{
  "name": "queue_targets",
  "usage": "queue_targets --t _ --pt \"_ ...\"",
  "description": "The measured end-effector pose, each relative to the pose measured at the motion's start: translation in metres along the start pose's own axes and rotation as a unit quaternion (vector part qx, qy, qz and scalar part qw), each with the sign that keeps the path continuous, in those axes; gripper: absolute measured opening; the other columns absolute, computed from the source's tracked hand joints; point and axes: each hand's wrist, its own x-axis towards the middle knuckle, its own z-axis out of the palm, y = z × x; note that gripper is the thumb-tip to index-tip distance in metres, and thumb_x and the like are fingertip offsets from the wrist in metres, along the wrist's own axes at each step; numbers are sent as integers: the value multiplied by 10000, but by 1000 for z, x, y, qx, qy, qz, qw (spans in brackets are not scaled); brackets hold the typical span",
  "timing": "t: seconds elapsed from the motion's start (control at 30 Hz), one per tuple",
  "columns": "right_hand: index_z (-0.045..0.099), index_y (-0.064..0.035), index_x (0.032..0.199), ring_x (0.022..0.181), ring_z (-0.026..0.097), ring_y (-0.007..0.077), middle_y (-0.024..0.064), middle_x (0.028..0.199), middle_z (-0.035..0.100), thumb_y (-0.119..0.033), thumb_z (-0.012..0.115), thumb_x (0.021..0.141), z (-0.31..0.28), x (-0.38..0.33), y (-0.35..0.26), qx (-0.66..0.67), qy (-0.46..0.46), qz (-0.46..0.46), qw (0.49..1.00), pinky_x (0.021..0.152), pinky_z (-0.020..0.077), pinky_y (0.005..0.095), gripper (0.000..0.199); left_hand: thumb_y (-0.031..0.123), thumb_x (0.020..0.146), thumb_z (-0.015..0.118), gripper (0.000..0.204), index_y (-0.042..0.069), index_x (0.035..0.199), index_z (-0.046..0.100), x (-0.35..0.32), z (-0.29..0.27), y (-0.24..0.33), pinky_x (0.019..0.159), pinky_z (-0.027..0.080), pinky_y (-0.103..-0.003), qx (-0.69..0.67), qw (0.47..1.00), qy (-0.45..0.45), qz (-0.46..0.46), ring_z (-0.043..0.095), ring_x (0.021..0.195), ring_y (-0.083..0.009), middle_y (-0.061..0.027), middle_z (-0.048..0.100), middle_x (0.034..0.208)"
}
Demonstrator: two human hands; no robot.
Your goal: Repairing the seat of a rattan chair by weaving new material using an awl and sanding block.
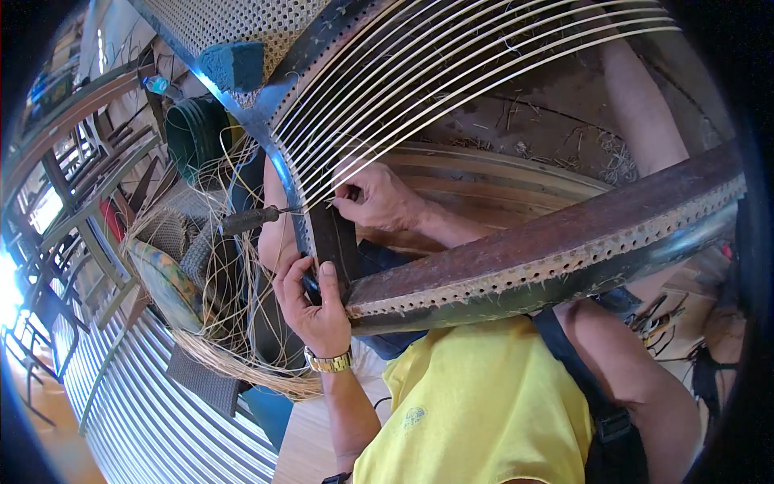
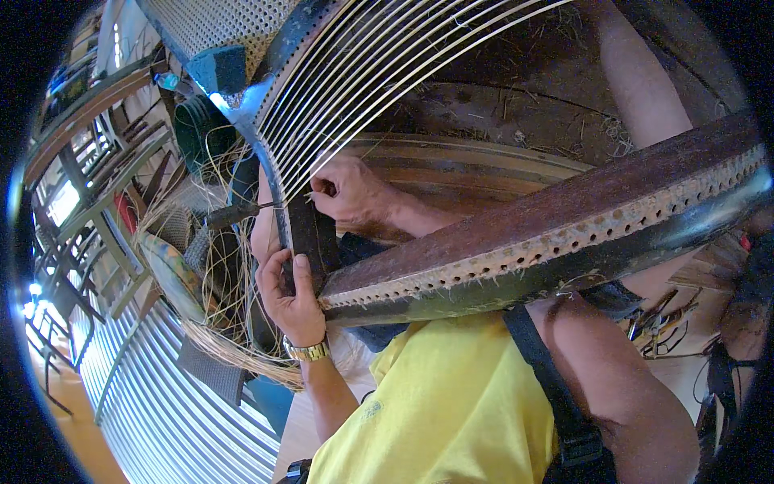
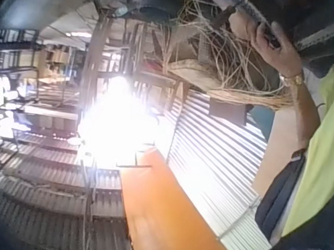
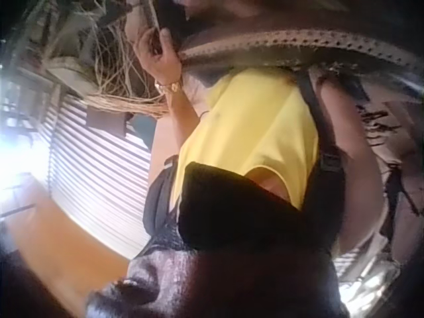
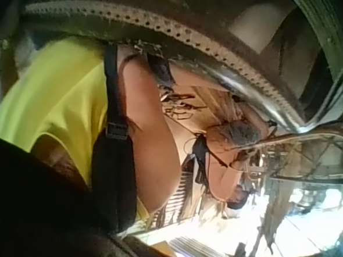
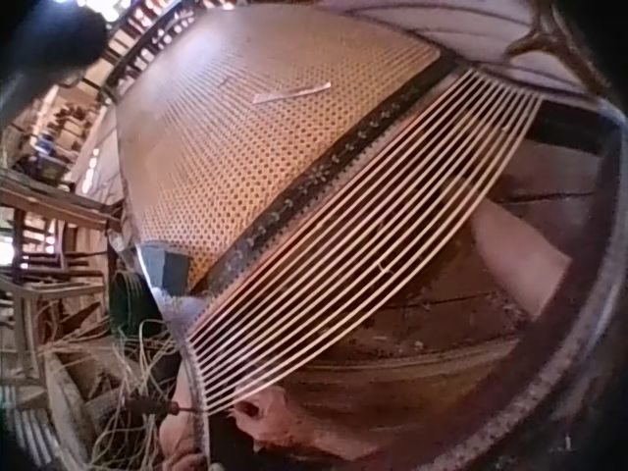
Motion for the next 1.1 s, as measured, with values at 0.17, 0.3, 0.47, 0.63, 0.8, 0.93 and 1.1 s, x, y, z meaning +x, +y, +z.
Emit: queue_targets --t 0.17,0.3,0.47,0.63,0.8,0.93,1.1 --pt "577 3 775 647 557 188 101 723 548 -26 680 778 1 0 -5 -29 18 -35 999 595 453 320 108 128 875 728 248 12 1072 632 2 0 0 914 449 -387 -1 1000 -4 -2 564 1084 -284 -152 598 1185" --pt "582 9 778 657 579 199 109 742 564 -25 681 781 3 1 -3 -22 3 -30 999 611 473 328 104 135 876 729 241 10 1063 643 4 0 1 905 449 -378 -10 1000 -1 6 567 1091 -281 -159 601 1179" --pt "616 9 849 681 599 188 97 779 574 -24 693 792 11 0 -3 -16 25 -5 1000 643 501 324 102 151 862 751 227 18 1024 663 15 0 7 843 479 -357 -4 999 4 -37 597 1022 -264 -142 614 1143" --pt "641 -5 966 751 635 163 93 858 618 -36 715 813 16 -1 -4 20 74 44 996 687 530 304 173 156 847 769 214 25 986 673 31 3 13 796 502 -353 68 998 15 -12 619 963 -260 -122 630 1070" --pt "655 -7 1005 774 653 161 99 893 640 -28 713 815 20 -5 -6 5 79 41 996 698 541 294 199 139 877 751 195 8 1001 675 37 8 14 777 508 -301 71 996 4 62 619 935 -205 -110 629 1084" --pt "678 -23 1068 782 666 162 106 919 659 -21 711 812 21 -9 -13 36 100 -11 994 695 546 289 258 137 877 752 190 6 994 677 38 10 14 787 511 -306 90 992 7 89 622 944 -210 -106 634 1074" --pt "701 -31 1037 789 667 163 108 937 670 -24 714 806 18 -8 -16 34 93 -7 995 699 548 290 231 122 824 776 223 25 1002 681 37 10 19 833 481 -395 83 994 -10 77 614 936 -305 -133 630 1005"
